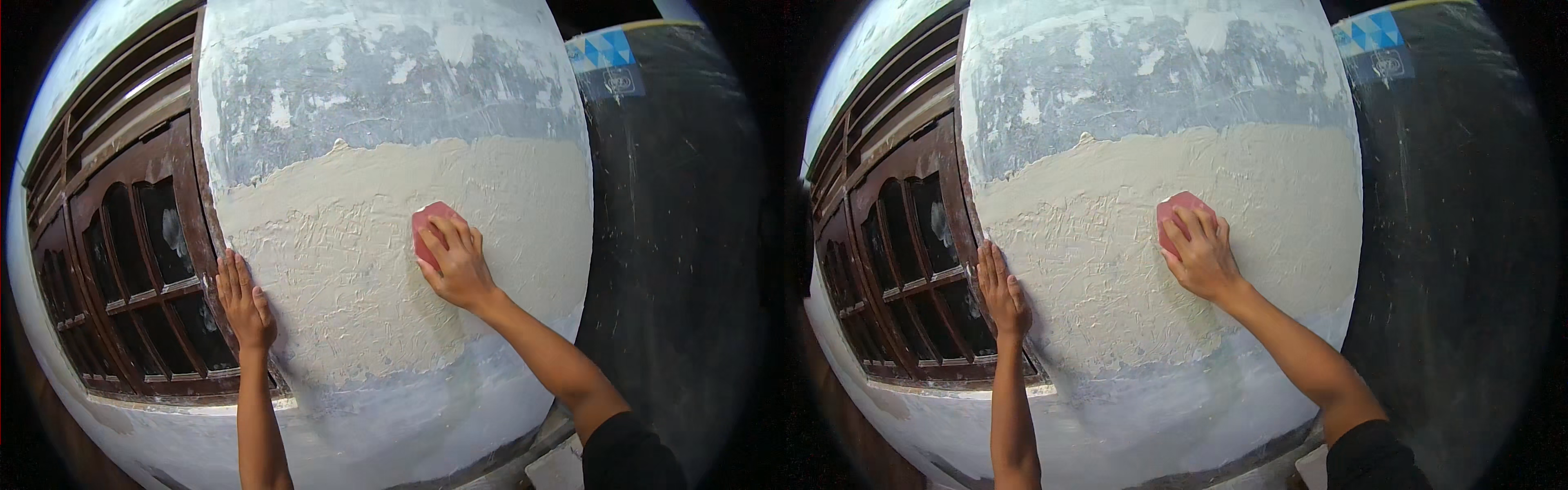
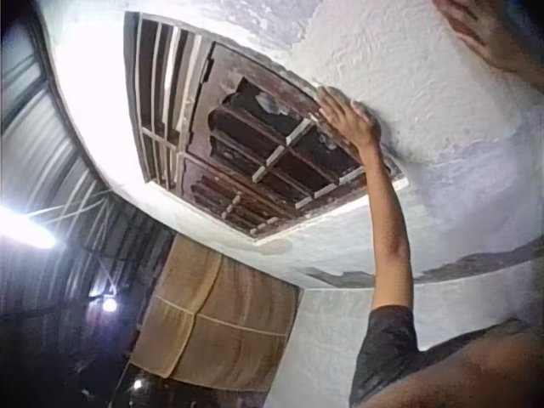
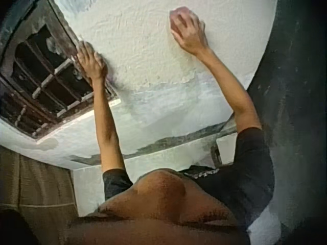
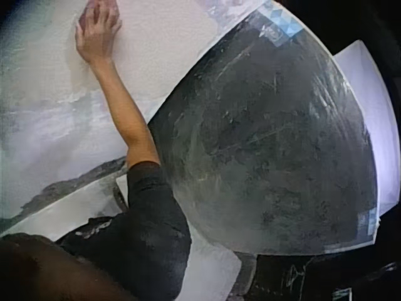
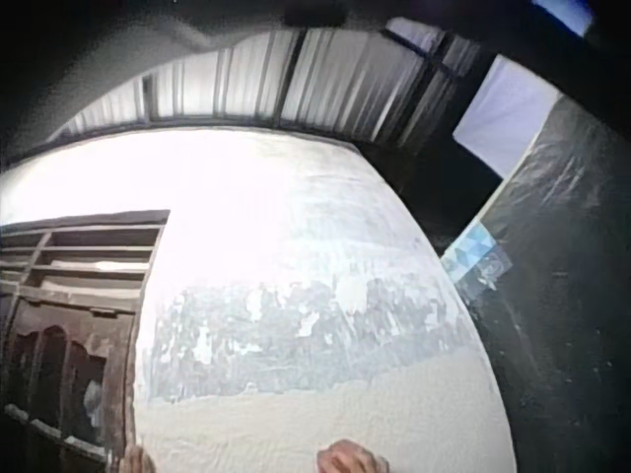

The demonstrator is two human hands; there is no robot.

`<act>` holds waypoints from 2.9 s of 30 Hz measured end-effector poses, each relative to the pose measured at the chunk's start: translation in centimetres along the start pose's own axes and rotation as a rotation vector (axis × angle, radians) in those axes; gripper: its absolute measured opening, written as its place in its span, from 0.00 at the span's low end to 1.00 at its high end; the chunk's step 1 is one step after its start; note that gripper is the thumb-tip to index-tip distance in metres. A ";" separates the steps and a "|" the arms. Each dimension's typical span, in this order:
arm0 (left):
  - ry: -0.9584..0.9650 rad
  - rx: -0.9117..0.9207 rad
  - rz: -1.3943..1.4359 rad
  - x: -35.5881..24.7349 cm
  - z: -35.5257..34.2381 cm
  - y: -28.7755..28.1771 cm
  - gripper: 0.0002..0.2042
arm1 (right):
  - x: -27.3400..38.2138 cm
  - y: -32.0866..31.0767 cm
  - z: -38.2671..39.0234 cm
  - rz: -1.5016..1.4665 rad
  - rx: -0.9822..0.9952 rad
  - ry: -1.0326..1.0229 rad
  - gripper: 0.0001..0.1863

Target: The person applies wall putty to an exterior wall with a hand scraper, smoothing it over the surface.

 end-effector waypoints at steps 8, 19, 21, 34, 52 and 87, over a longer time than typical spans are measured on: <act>0.020 0.006 0.015 -0.3 -0.1 0.4 0.30 | -3.9 0.4 -5.8 -0.026 -0.073 0.074 0.31; 0.014 0.000 0.027 -0.9 -0.2 0.9 0.30 | -5.0 -1.0 -5.7 0.018 -0.036 -0.025 0.34; 0.012 0.000 0.007 -0.5 0.0 0.3 0.30 | -4.2 -0.2 -2.7 0.029 -0.007 -0.059 0.34; 0.026 0.012 -0.019 -0.2 0.1 0.0 0.30 | -2.6 0.5 -4.7 -0.023 -0.043 0.129 0.33; 0.141 -0.141 0.166 -9.1 2.7 -1.4 0.32 | -1.9 -12.9 9.4 -0.035 0.049 0.178 0.33; 0.261 1.663 1.318 -48.9 53.0 18.4 0.35 | 7.5 -25.7 60.7 0.368 0.836 1.719 0.23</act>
Point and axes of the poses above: each hand's wrist, its own z-axis away from the middle knuckle, its own y-axis out of the palm, x = y × z, the point moved 1 cm from there along -z, towards the middle knuckle, and after that the axes turned 11 degrees about z, right-handed, at the moved point
